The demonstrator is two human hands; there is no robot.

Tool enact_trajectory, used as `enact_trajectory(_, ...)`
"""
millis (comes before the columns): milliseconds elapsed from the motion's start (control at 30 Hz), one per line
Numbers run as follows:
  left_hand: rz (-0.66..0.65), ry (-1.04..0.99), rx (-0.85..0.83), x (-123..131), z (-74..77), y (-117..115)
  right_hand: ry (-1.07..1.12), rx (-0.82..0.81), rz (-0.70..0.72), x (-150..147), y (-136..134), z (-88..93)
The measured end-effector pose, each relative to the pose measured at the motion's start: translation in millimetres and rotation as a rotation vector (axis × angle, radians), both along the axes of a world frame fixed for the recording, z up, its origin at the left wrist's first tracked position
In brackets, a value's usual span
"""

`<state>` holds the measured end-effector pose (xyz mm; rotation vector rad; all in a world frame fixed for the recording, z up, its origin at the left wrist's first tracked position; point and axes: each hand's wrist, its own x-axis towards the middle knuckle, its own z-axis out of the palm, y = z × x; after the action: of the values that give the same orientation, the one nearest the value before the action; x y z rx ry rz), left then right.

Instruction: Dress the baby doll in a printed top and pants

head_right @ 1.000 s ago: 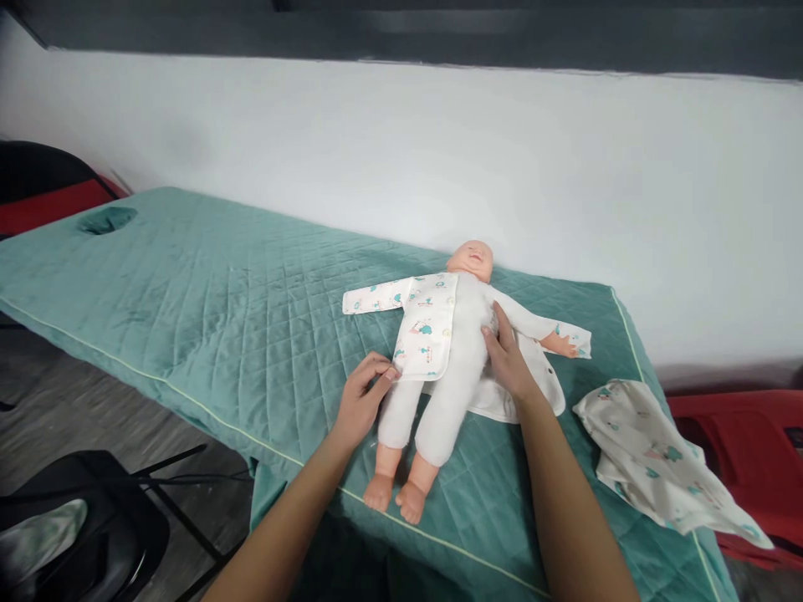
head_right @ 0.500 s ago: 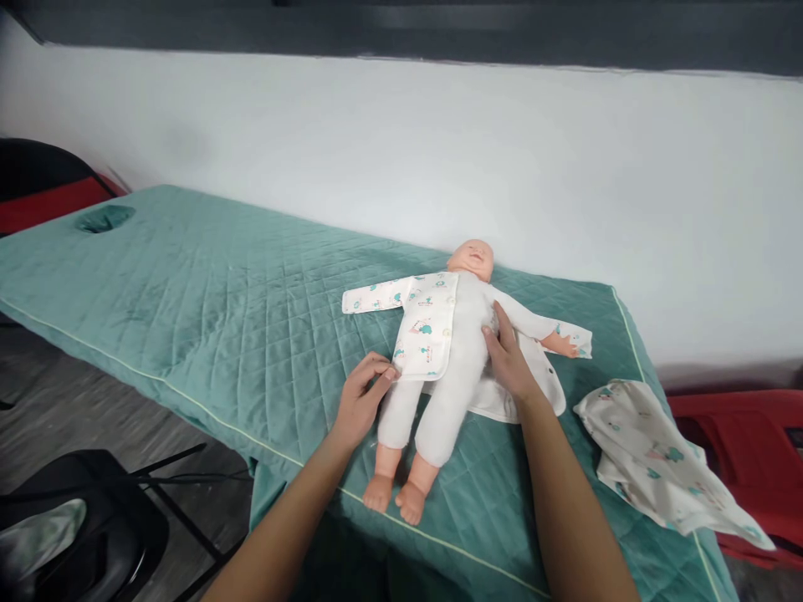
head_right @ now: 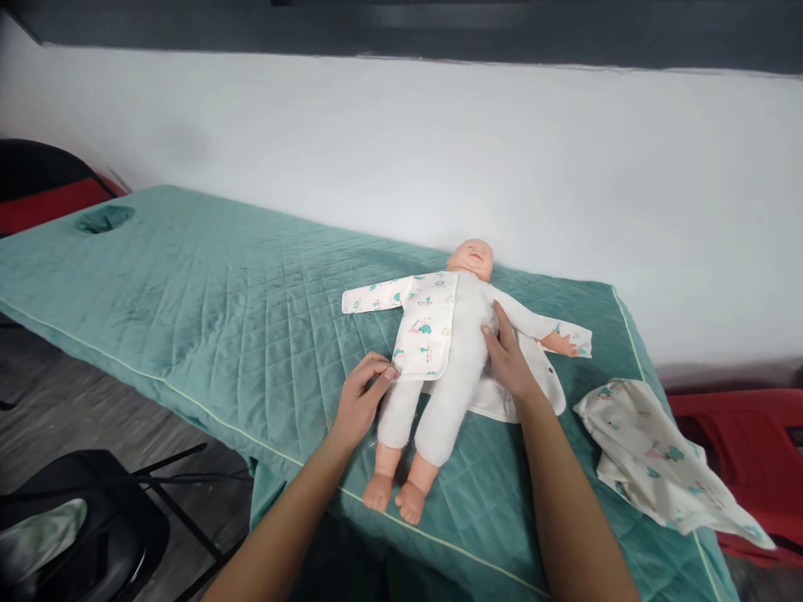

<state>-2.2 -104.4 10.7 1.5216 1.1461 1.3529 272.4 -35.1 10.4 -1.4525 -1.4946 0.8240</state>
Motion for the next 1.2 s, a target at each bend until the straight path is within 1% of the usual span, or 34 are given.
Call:
enact_trajectory(133, -0.007, -0.012, -0.008, -0.4, -0.7, 0.3, -0.018, -0.013, -0.013, -0.4, 0.0, 0.3)
enact_trajectory(400, -0.007, -0.006, -0.005, -0.6, -0.2, 0.2, 0.005, -0.001, 0.007, 0.6, 0.4, -0.2)
enact_trajectory(767, 0.001, -0.018, -0.023, -0.7, -1.6, 1.2, -0.006, -0.018, -0.014, -2.5, -2.1, 4.6)
enact_trajectory(1200, 0.004, -0.023, -0.034, 0.2, 0.1, 1.4, -0.024, -0.015, -0.046, 0.4, 1.0, -2.9)
